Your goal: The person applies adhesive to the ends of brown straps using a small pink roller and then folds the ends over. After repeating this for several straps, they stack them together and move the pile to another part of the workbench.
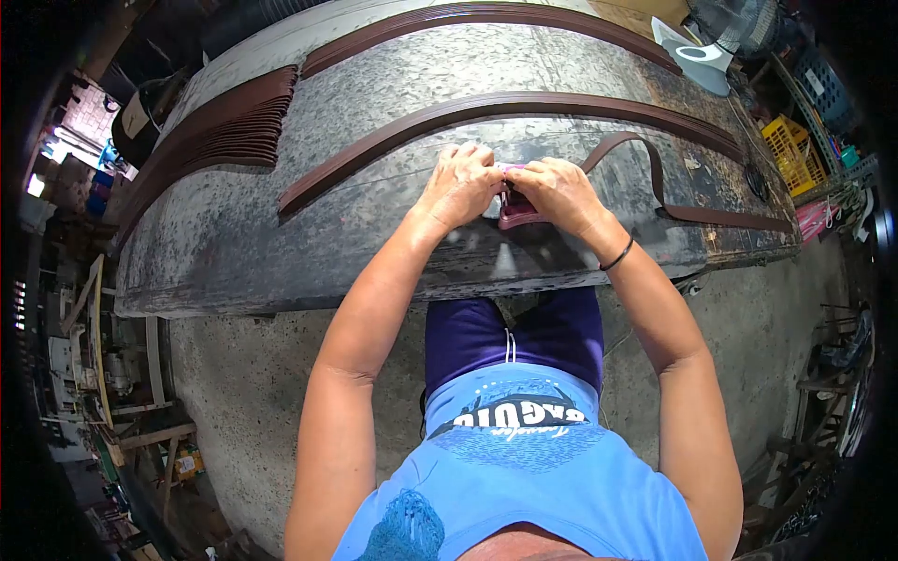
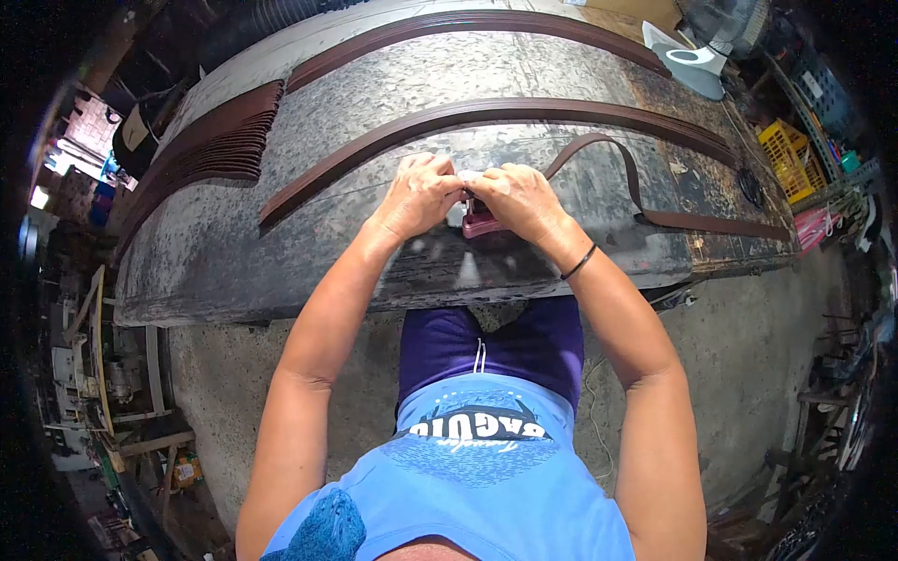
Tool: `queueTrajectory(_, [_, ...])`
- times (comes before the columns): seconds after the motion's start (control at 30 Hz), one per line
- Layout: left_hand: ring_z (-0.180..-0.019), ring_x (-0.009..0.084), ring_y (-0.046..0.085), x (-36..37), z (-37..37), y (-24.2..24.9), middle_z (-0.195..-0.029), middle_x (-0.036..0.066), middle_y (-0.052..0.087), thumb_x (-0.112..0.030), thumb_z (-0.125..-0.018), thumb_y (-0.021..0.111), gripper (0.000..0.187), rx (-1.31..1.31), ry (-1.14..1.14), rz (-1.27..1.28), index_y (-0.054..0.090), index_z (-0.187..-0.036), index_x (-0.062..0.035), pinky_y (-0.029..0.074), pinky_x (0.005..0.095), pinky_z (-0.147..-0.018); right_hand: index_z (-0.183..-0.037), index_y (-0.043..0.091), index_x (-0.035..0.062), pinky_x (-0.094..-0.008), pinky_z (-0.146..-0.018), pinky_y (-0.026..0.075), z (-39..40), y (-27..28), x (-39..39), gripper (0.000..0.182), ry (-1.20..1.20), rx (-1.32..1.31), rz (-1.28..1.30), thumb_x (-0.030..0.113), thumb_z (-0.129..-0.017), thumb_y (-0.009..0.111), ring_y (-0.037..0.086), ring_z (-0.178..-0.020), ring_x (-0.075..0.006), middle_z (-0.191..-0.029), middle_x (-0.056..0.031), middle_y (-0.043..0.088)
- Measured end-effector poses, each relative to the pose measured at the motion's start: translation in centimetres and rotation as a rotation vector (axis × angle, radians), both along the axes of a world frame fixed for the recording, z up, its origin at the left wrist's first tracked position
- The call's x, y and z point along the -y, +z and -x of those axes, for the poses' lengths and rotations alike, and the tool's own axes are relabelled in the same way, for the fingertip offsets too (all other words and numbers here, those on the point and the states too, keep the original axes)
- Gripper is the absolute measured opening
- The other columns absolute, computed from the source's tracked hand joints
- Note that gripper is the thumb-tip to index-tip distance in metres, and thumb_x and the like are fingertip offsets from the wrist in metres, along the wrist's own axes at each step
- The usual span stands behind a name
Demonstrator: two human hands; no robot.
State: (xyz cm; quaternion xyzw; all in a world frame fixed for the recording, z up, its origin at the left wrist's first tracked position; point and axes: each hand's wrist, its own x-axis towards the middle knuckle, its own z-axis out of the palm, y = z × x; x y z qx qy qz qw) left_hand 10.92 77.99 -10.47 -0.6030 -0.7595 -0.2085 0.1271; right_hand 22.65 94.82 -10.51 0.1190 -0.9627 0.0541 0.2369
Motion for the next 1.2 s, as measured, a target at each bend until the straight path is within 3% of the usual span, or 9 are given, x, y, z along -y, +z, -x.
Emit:
queueTrajectory(0.3, [-0.094, 0.0227, 0.056, 2.6, 1.3, 0.6, -0.087, 0.003, 0.058, -0.027, -0.079, 0.071, 0.014, -0.068, 0.028, 0.061, 0.071, -0.082, -0.0130, 0.040, 0.0412, -0.087, -0.128, 0.059, 0.0212, -0.0313, -0.068, 0.051, -1.4, 0.7, -1.8, 0.051, 0.019, 0.000, -0.145, 0.017, -0.078, 0.067, 0.058, -0.073, -0.0183, -0.077, -0.0001, 0.060])
queueTrajectory(0.67, [-0.096, 0.0247, 0.056, 0.6, 0.0, 1.4, -0.088, 0.006, 0.059, -0.037, -0.080, 0.068, 0.024, -0.097, 0.048, 0.099, 0.071, -0.084, -0.0134, 0.039, 0.0404, -0.090, -0.127, 0.059, 0.0226, -0.0310, -0.069, 0.052, -1.3, -0.4, -1.7, 0.051, 0.013, -0.008, -0.063, 0.015, -0.077, 0.068, 0.058, -0.073, -0.0195, -0.081, -0.0002, 0.061])
queueTrajectory(0.93, [-0.091, 0.0258, 0.057, 0.6, -0.2, 1.1, -0.088, 0.005, 0.059, -0.029, -0.082, 0.068, 0.017, -0.146, 0.079, 0.114, 0.071, -0.089, -0.0141, 0.041, 0.0419, -0.084, -0.127, 0.059, 0.0220, -0.0310, -0.070, 0.051, -1.6, -0.7, -1.7, 0.052, 0.006, -0.029, -0.067, 0.014, -0.077, 0.068, 0.059, -0.074, -0.0199, -0.082, -0.0006, 0.062])
queueTrajectory(1.2, [-0.090, 0.0237, 0.055, 4.8, 1.8, 2.0, -0.083, 0.003, 0.059, -0.030, -0.078, 0.070, 0.017, -0.177, 0.096, 0.055, 0.071, -0.075, -0.0140, 0.040, 0.0407, -0.079, -0.132, 0.056, 0.0242, -0.0306, -0.070, 0.050, -2.1, -0.1, -1.5, 0.054, -0.003, -0.052, -0.040, 0.014, -0.079, 0.066, 0.059, -0.073, -0.0204, -0.081, -0.0009, 0.063])
